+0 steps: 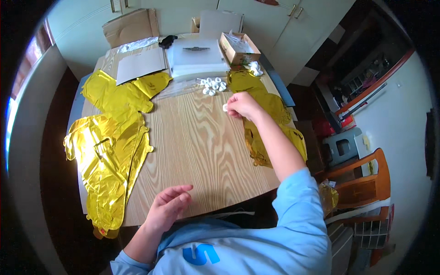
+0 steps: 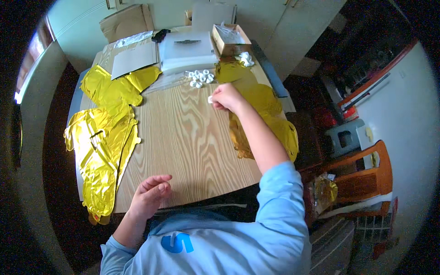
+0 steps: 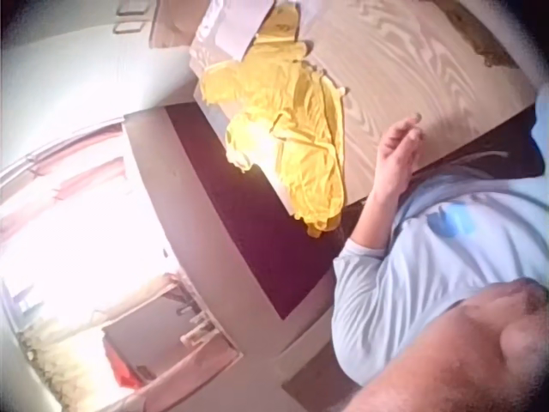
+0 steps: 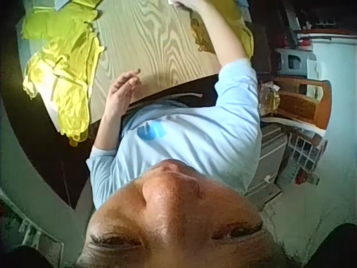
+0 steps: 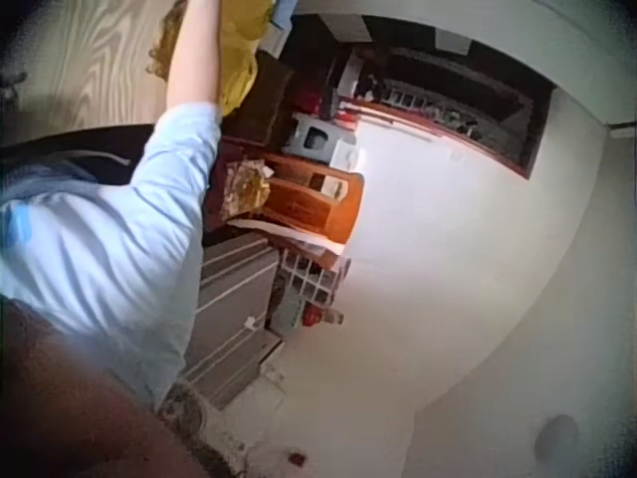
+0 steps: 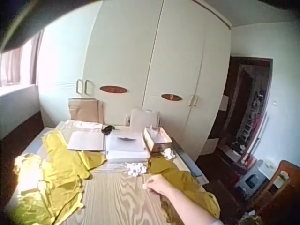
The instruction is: Manual assembly of small white components with string attached.
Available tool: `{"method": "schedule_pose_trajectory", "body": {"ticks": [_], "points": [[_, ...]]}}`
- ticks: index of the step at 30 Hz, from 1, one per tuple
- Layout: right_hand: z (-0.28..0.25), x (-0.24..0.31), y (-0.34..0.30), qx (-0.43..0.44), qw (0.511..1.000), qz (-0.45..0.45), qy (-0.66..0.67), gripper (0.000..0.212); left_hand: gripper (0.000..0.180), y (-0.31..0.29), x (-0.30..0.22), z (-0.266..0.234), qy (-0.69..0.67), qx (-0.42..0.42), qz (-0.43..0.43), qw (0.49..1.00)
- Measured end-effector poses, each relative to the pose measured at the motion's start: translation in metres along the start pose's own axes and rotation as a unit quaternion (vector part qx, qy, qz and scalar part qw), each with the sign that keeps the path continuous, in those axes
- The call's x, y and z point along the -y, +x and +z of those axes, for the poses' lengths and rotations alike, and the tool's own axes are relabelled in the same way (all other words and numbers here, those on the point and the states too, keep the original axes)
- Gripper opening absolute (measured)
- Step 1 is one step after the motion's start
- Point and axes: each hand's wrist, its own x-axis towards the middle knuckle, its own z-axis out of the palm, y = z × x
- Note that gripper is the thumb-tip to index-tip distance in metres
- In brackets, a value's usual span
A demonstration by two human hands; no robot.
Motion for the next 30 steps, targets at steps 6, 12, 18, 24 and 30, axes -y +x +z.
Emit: {"method": "schedule_pose_trajectory", "body": {"ticks": [6, 12, 18, 24, 30], "points": [[0.007, 0.029, 0.04, -0.08, 0.994, 0.029, -0.062, 0.01, 0.026, -0.001, -0.006, -0.002, 0.029, -0.01, 0.011, 0.999], [-0.028, 0.013, 0.022, -0.105, 0.977, -0.086, -0.163, 0.011, 0.024, -0.011, -0.015, -0.004, 0.066, 0.004, -0.012, 0.998], [-0.096, 0.021, 0.078, -0.292, 0.913, -0.177, -0.224, 0.019, 0.024, -0.015, -0.017, -0.004, 0.092, 0.008, -0.05, 0.994], [-0.132, 0.079, 0.156, -0.363, 0.894, -0.128, -0.231, 0.016, 0.026, -0.013, -0.032, -0.006, 0.092, -0.007, -0.085, 0.992], [-0.124, 0.104, 0.218, -0.376, 0.876, -0.102, -0.284, 0.022, 0.027, 0.003, -0.043, -0.008, 0.115, -0.034, -0.067, 0.991]]}}
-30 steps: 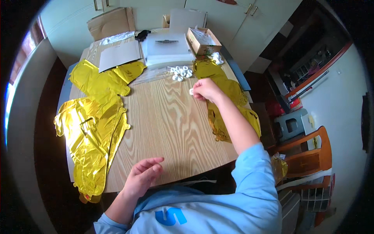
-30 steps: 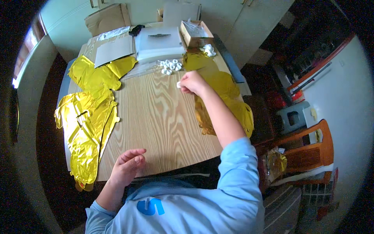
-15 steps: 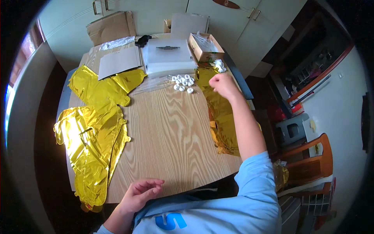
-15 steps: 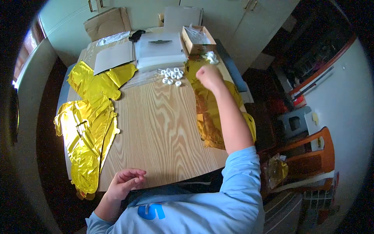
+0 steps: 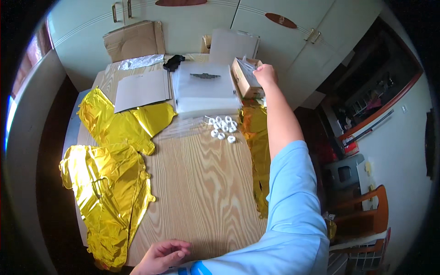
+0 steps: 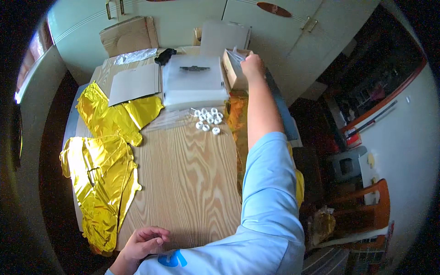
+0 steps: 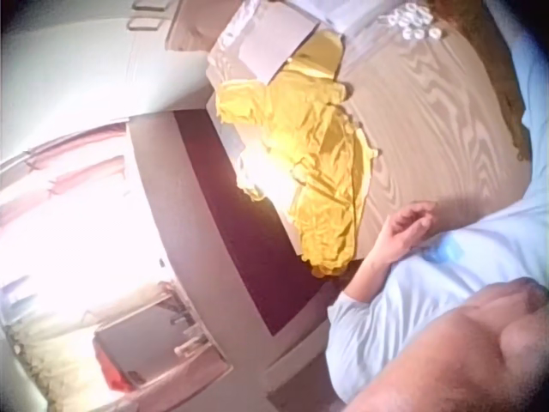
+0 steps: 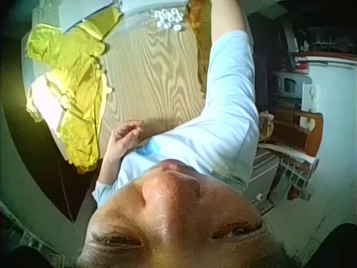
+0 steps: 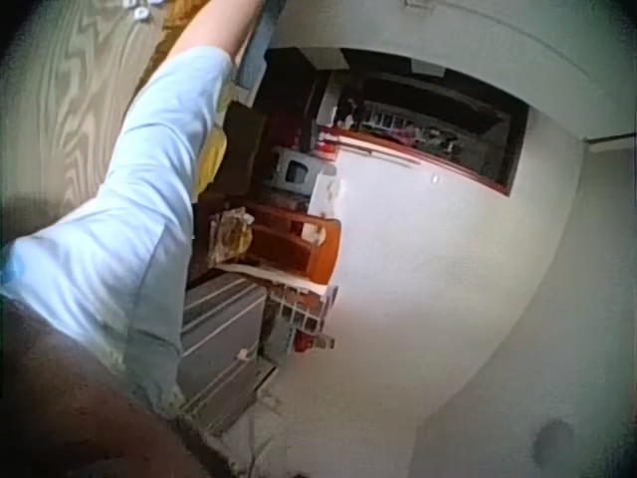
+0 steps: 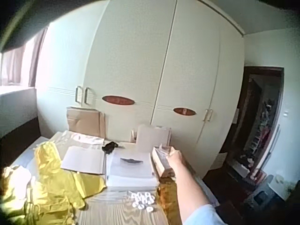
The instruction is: Manual assembly of small white components with string attached.
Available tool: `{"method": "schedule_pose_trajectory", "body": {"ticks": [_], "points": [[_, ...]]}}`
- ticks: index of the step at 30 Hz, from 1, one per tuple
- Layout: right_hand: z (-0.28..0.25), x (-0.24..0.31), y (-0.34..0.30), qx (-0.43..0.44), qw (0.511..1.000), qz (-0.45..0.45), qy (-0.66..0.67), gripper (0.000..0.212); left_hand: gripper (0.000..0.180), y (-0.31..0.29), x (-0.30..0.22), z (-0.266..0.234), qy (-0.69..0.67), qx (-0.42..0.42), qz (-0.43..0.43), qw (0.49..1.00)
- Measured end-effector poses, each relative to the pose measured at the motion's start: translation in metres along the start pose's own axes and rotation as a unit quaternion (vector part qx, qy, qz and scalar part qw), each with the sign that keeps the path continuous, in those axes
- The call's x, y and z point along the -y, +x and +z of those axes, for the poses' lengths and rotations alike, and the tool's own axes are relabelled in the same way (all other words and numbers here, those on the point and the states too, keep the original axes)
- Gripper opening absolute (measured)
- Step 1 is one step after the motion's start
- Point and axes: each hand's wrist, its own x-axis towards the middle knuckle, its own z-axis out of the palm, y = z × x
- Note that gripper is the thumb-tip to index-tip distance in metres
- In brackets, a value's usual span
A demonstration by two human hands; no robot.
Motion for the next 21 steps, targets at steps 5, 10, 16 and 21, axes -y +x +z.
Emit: {"method": "schedule_pose_trajectory", "body": {"ticks": [5, 10, 16, 21], "points": [[0.032, -0.001, 0.02, -0.065, 0.995, -0.049, -0.051, 0.019, 0.027, 0.01, -0.012, -0.003, -0.086, -0.005, -0.065, 0.994], [0.05, -0.02, 0.038, -0.018, 0.989, -0.033, -0.143, 0.019, 0.026, 0.018, -0.013, -0.005, -0.094, -0.018, -0.086, 0.992], [-0.005, 0.011, -0.027, -0.073, 0.977, -0.174, -0.096, 0.021, 0.024, 0.018, -0.011, -0.005, -0.094, -0.016, -0.078, 0.992], [-0.018, 0.026, -0.075, 0.086, 0.97, -0.145, -0.176, 0.023, 0.022, 0.016, -0.003, -0.002, -0.023, -0.022, -0.023, 0.999]]}}
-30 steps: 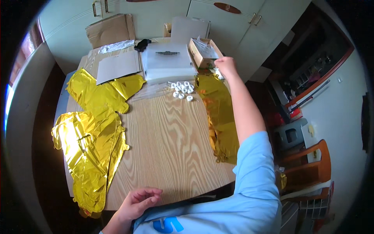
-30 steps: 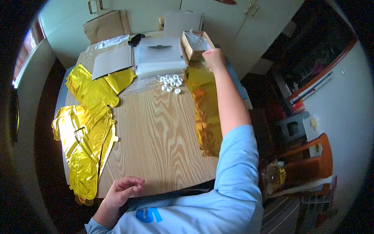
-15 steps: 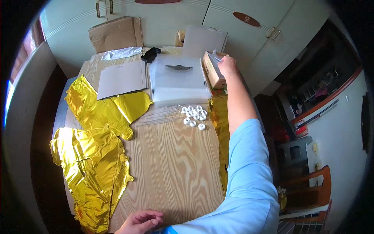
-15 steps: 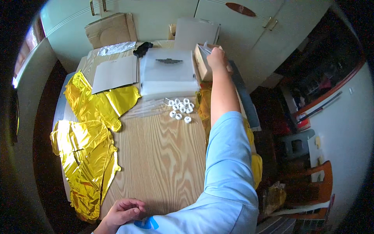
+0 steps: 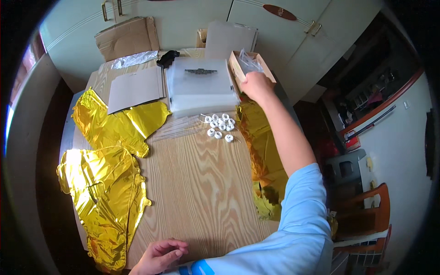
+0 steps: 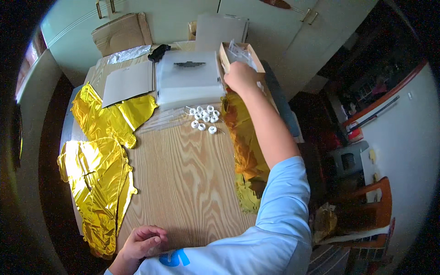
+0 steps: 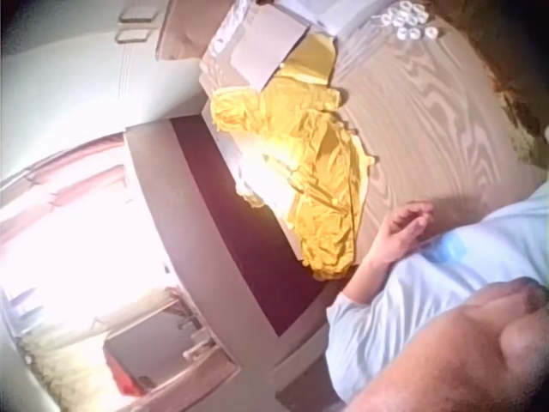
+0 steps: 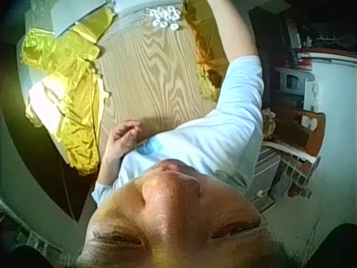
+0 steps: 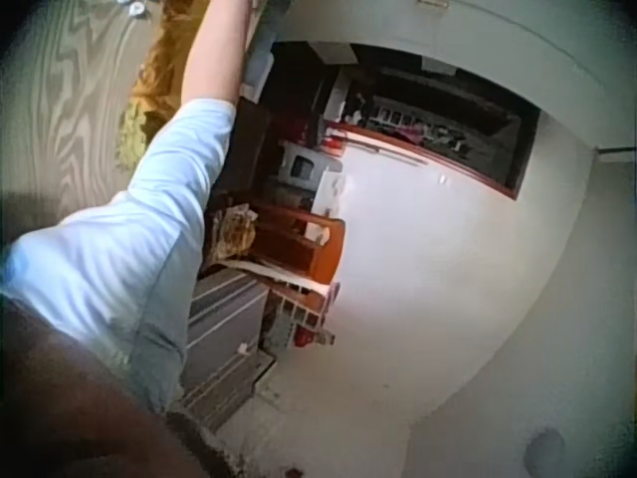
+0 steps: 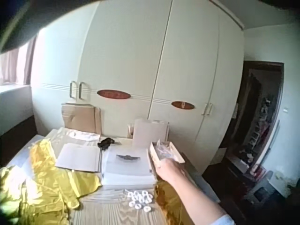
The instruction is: Manual assembly of small white components with string attached.
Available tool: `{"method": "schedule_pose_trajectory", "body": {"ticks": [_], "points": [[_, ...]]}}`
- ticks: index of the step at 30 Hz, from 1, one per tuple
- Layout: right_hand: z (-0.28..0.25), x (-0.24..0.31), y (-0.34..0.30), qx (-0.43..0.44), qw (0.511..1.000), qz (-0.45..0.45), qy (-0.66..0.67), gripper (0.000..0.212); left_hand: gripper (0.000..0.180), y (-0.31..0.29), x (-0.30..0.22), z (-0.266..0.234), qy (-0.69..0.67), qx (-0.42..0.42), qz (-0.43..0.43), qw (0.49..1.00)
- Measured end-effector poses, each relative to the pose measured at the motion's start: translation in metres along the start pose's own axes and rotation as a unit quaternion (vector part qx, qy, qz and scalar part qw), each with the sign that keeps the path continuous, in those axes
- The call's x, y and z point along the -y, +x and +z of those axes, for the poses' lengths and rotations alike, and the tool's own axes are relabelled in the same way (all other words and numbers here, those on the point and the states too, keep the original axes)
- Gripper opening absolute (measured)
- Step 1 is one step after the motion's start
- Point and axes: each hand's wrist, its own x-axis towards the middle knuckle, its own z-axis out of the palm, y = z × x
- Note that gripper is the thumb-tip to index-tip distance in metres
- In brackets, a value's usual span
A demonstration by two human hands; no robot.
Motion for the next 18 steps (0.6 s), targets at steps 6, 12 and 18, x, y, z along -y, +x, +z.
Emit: {"method": "schedule_pose_trajectory", "body": {"ticks": [6, 12, 18], "points": [[0.018, -0.004, -0.015, 0.01, 1.0, 0.014, -0.002, 0.035, 0.02, -0.019, 0.002, 0.011, 0.01, -0.005, 0.007, 1.0], [-0.061, 0.008, -0.114, 0.051, 0.989, -0.053, 0.125, 0.029, 0.023, -0.045, 0.024, -0.006, 0.068, 0.105, 0.042, 0.991], [-0.118, 0.06, -0.334, 0.422, 0.741, -0.372, 0.366, 0.014, 0.022, -0.078, 0.064, -0.03, 0.233, 0.154, 0.047, 0.959]]}}
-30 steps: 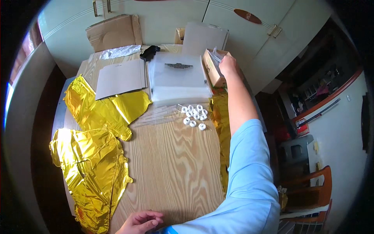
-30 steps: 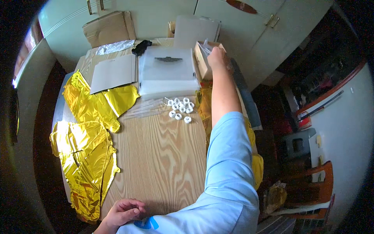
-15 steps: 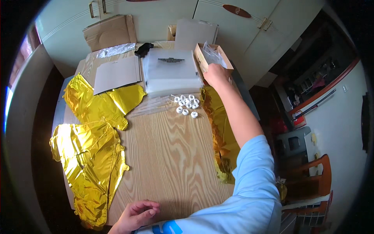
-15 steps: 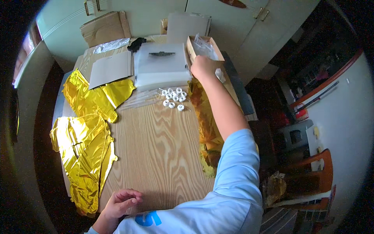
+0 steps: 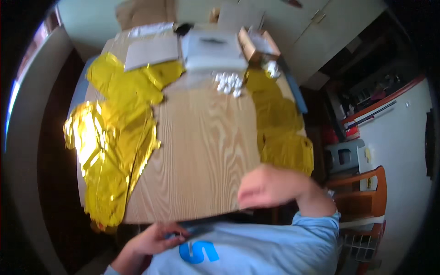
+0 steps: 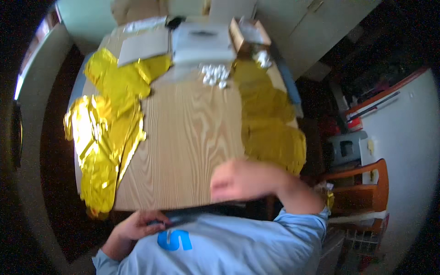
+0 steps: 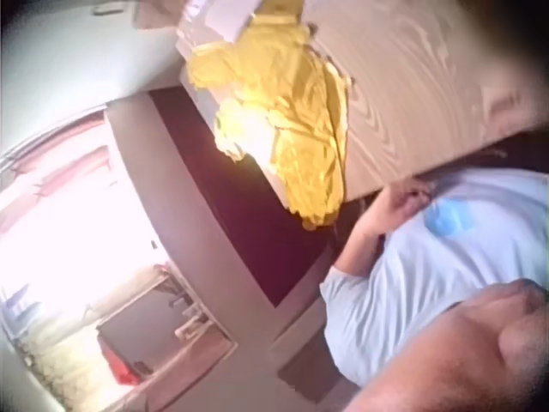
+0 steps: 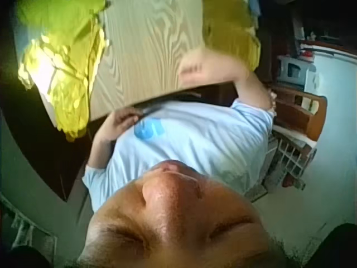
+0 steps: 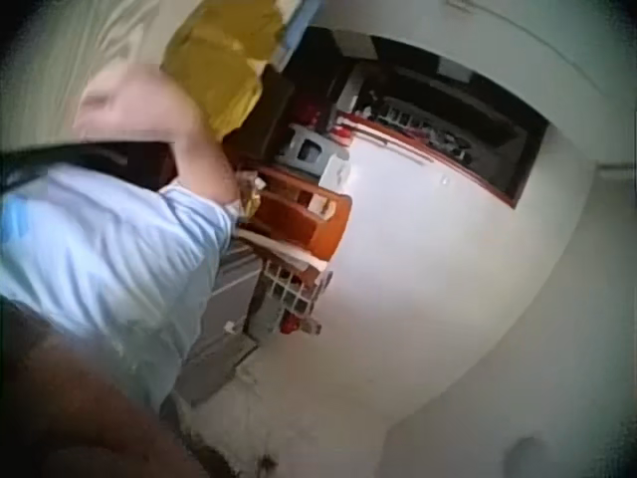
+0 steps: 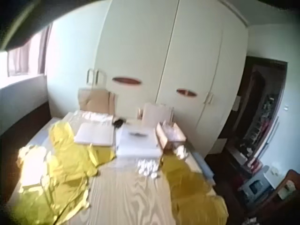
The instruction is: Manual assembly of small white components with string attached.
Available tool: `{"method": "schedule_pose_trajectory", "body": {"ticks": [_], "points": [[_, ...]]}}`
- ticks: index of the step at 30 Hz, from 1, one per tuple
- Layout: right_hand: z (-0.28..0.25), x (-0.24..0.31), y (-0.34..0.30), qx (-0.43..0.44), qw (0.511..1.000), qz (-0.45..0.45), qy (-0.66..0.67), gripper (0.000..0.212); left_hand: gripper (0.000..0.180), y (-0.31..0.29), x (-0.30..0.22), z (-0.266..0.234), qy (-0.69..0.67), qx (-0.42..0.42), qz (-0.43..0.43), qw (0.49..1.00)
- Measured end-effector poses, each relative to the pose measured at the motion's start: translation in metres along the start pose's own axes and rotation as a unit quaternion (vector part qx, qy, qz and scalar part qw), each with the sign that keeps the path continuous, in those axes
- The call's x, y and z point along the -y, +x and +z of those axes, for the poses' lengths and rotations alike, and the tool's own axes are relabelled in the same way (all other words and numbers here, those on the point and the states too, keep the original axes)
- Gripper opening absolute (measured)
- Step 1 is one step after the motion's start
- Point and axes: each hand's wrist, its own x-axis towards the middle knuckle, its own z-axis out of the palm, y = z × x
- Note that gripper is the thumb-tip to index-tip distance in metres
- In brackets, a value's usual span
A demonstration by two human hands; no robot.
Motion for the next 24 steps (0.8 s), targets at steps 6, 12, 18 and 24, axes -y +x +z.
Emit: {"method": "schedule_pose_trajectory", "body": {"ticks": [6, 12, 18, 24], "points": [[0.214, -0.055, -0.007, -0.055, 0.982, 0.175, 0.031, 0.018, 0.031, -0.009, 0.067, -0.006, 0.371, -0.144, -0.109, 0.911], [0.278, -0.132, 0.035, -0.193, 0.952, 0.235, 0.032, 0.022, 0.034, 0.016, 0.189, -0.053, 0.434, -0.151, -0.056, 0.887], [0.293, -0.168, 0.073, 0.02, 0.981, 0.188, 0.048, 0.031, 0.024, 0.021, 0.202, -0.044, 0.382, -0.107, -0.089, 0.913], [0.3, -0.17, 0.086, 0.0, 0.973, 0.228, 0.042, 0.033, 0.019, 0.017, 0.204, -0.045, 0.327, -0.188, -0.084, 0.922]]}}
